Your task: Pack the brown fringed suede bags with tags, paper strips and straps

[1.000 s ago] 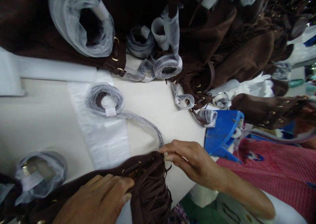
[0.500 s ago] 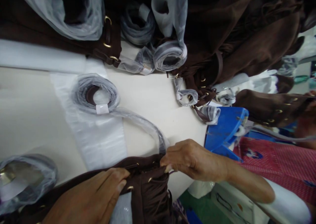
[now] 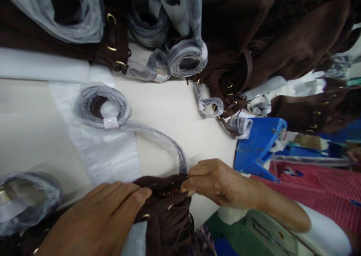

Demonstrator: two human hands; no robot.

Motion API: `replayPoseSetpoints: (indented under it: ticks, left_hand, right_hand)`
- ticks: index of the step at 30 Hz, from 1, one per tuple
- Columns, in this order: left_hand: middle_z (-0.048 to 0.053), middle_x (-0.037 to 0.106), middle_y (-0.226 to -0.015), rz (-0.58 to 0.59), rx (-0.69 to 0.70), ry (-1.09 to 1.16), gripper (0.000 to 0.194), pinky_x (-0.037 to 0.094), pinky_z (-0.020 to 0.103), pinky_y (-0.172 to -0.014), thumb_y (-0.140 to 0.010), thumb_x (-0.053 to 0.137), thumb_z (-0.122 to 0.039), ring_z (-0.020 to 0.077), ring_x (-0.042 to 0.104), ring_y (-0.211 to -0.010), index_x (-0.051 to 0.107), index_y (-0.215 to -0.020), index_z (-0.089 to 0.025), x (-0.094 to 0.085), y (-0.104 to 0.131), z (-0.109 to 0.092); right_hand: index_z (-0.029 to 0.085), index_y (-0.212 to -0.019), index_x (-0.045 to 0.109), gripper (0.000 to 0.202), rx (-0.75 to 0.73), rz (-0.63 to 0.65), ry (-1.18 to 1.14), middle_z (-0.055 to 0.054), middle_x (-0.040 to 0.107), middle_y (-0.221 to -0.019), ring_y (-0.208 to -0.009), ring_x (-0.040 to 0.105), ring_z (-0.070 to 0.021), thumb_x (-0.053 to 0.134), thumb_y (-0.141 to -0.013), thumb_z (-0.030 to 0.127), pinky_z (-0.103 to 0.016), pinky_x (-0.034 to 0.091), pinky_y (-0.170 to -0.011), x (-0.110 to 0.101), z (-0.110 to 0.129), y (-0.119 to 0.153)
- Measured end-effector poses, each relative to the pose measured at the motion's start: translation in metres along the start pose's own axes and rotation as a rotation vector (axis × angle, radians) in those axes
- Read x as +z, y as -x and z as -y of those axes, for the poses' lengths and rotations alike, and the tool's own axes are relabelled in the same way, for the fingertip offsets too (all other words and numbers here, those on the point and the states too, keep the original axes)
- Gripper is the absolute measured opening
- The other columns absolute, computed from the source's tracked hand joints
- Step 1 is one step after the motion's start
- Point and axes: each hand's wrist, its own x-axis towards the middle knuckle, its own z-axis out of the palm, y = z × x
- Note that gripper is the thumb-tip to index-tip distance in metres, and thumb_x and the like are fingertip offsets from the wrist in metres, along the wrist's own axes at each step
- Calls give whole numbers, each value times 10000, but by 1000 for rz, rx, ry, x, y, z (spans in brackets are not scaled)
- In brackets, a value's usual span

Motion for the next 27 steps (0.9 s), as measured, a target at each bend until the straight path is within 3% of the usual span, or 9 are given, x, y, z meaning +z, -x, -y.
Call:
replayPoseSetpoints:
  ticks: [5, 8, 15, 20, 27]
  left_hand:
    - [-8, 657, -829, 238, -20, 179, 329, 448, 262, -591, -859, 474, -93, 151, 616, -703, 681, -1024, -288, -16, -68, -16]
    - [-19, 601, -787, 318, -71, 241, 249, 398, 237, -582, -889, 495, -116, 118, 591, -682, 693, -963, -247, -16, -88, -18]
    - [-20, 577, -884, 336, -31, 210, 118, 394, 288, -694, -896, 570, -149, 147, 571, -813, 645, -925, -236, 1, -83, -15]
    - [-2, 558, -831, 215, 148, -44, 91, 337, 359, -666, -922, 550, -164, 189, 514, -790, 570, -853, -218, 16, -81, -14]
    - [10, 515, -835, 159, 267, -75, 135, 327, 389, -656, -926, 482, -114, 189, 467, -720, 528, -860, -223, 19, -80, -11]
  right_hand:
    - [115, -1151, 608, 250, -8, -67, -97, -56, 612, -850, -783, 554, -140, 427, -978, 111, -255, 410, -727, 5, -1, -2]
    - [110, -1134, 620, 246, -26, -112, -171, -71, 616, -863, -793, 557, -144, 434, -973, 108, -254, 426, -729, 8, -1, -2]
    - [88, -1183, 616, 260, -43, -263, -388, -106, 646, -916, -840, 608, -145, 453, -981, 113, -241, 511, -745, 26, -3, -1]
    - [104, -1175, 631, 242, 16, -348, -433, -91, 658, -888, -757, 630, -121, 482, -988, 142, -214, 540, -694, 39, -1, -4]
    - [135, -1174, 615, 262, -8, -242, -381, -74, 635, -907, -824, 608, -127, 451, -974, 97, -231, 511, -746, 32, -4, -1]
